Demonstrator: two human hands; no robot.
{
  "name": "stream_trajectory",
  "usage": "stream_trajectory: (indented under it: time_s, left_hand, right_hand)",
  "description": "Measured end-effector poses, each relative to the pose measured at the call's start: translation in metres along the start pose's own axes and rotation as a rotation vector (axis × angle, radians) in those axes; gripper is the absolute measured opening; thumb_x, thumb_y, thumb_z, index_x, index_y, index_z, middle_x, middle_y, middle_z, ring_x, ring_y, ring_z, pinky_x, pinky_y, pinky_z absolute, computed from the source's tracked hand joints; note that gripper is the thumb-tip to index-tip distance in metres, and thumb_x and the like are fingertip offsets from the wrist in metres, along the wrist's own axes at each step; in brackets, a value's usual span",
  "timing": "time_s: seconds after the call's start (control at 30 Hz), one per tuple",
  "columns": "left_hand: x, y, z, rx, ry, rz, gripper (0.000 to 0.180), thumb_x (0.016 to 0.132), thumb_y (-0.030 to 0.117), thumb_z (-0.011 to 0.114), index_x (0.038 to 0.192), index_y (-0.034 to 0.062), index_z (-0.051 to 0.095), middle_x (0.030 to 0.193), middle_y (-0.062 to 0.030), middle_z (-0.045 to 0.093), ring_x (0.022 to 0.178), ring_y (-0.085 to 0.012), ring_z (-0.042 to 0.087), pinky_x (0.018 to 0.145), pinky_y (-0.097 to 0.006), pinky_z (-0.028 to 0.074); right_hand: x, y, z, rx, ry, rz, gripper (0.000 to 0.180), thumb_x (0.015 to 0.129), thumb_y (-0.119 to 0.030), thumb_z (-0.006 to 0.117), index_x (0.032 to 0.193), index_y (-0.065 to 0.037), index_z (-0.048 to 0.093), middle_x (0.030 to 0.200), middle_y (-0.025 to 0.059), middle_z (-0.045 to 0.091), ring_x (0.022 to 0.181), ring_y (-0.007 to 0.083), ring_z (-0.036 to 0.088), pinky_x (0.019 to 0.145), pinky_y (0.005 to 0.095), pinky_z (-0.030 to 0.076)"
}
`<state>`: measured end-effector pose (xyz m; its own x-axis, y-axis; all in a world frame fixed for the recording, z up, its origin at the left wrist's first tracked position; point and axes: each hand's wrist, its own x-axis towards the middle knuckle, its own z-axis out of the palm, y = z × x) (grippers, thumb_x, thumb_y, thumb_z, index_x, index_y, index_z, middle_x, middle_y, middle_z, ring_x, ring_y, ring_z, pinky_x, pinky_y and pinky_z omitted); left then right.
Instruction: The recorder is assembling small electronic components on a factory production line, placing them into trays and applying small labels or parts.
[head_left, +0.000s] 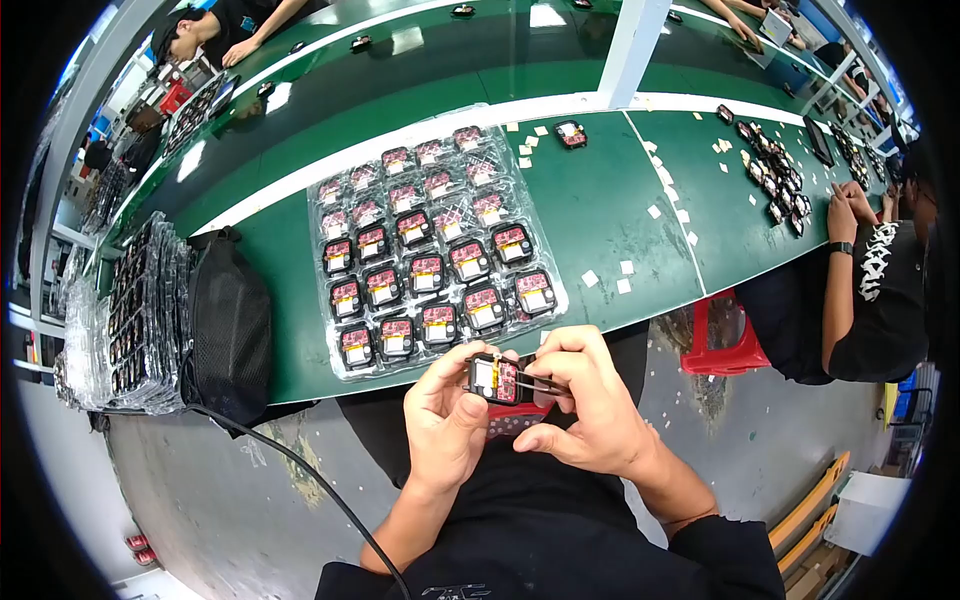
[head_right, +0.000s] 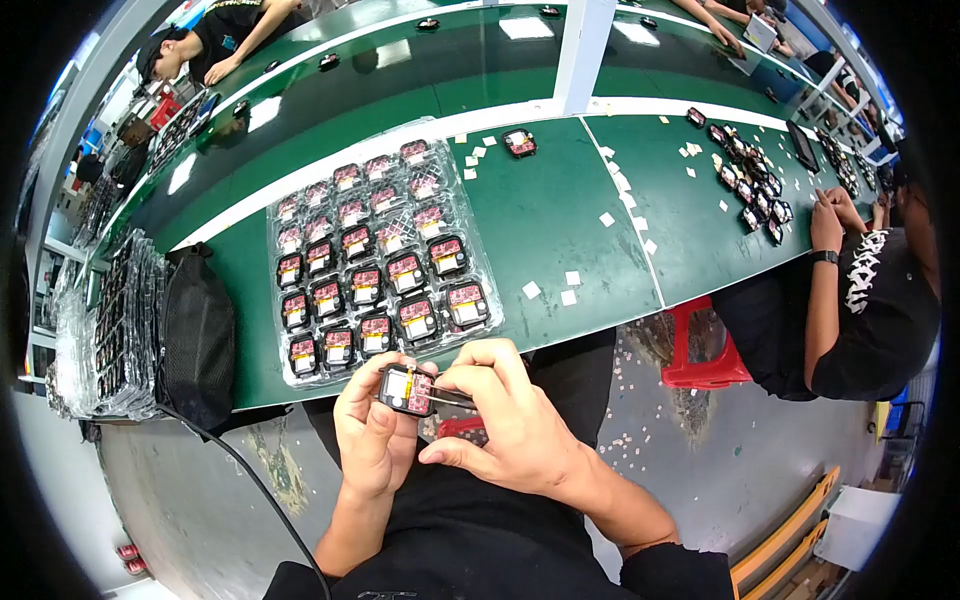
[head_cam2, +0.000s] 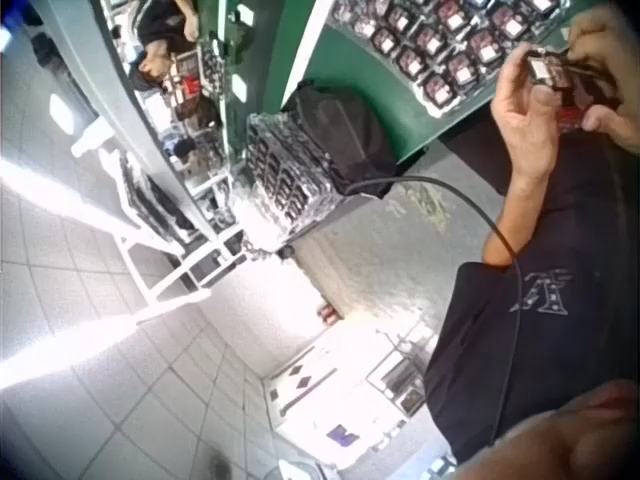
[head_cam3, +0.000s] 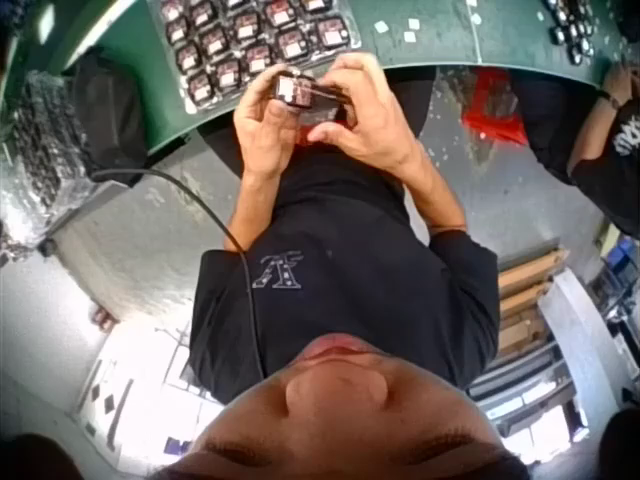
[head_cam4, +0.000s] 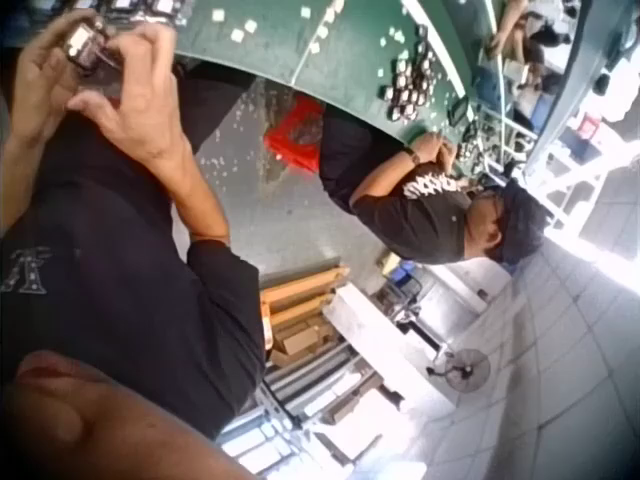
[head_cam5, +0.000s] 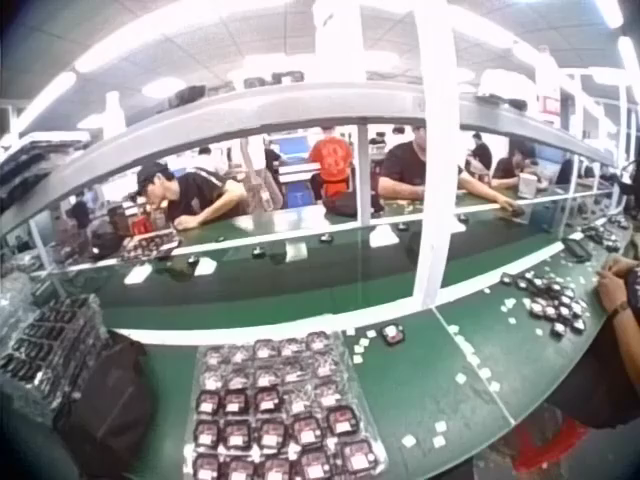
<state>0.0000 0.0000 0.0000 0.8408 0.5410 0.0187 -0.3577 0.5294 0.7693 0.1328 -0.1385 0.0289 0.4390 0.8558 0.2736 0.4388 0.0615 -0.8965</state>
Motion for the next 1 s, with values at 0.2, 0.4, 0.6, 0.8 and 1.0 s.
stream_trajectory:
  time_s: [0.2,0.4,0.6,0.8,1.0]
  left_hand:
    - [-0.001,-0.003,0.006,-0.064,0.101,-0.015,0.066,0.093,0.030,0.082,0.140,-0.0057,0.051,0.133,-0.0167,0.061,0.124,-0.0318,0.064,0.106,-0.045,0.055]
    - [-0.002,-0.001,0.005,-0.097,0.076,0.011,0.062,0.094,0.020,0.081,0.141,-0.0085,0.051,0.135,-0.0172,0.060,0.118,-0.0232,0.066,0.101,-0.036,0.055]
    - [-0.003,0.001,0.004,-0.087,0.101,-0.012,0.063,0.093,0.020,0.083,0.141,-0.0083,0.052,0.134,-0.0165,0.061,0.118,-0.0224,0.065,0.102,-0.035,0.054]
    - [-0.007,0.000,0.002,-0.077,0.095,-0.016,0.063,0.093,0.019,0.082,0.142,-0.0074,0.052,0.136,-0.0159,0.060,0.122,-0.0222,0.063,0.104,-0.035,0.053]
    - [-0.008,0.001,0.002,-0.064,0.088,-0.021,0.062,0.093,0.019,0.083,0.142,-0.0064,0.053,0.137,-0.0157,0.060,0.123,-0.0225,0.062,0.104,-0.036,0.052]
  right_hand:
    - [0.001,-0.002,0.003,-0.443,0.160,-0.169,0.035,0.083,-0.007,0.084,0.114,0.003,0.069,0.100,0.0109,0.061,0.075,0.0245,0.067,0.064,0.0341,0.058]
    - [0.005,0.004,0.004,-0.587,0.271,-0.351,0.030,0.081,-0.006,0.082,0.108,0.003,0.072,0.094,0.0109,0.071,0.069,0.0221,0.065,0.060,0.0319,0.055]
    - [0.006,0.007,0.004,-0.668,0.302,-0.409,0.024,0.079,-0.008,0.081,0.101,0.001,0.074,0.094,0.0089,0.072,0.067,0.0193,0.064,0.058,0.0295,0.052]
    - [0.005,0.008,0.006,-0.667,0.293,-0.401,0.021,0.080,-0.004,0.078,0.100,0.001,0.074,0.091,0.0083,0.071,0.066,0.0189,0.063,0.057,0.0292,0.052]
    - [0.006,0.013,0.010,-0.418,0.314,-0.291,0.019,0.081,0.002,0.078,0.099,0.001,0.071,0.090,0.0113,0.071,0.070,0.0264,0.067,0.060,0.0347,0.054]
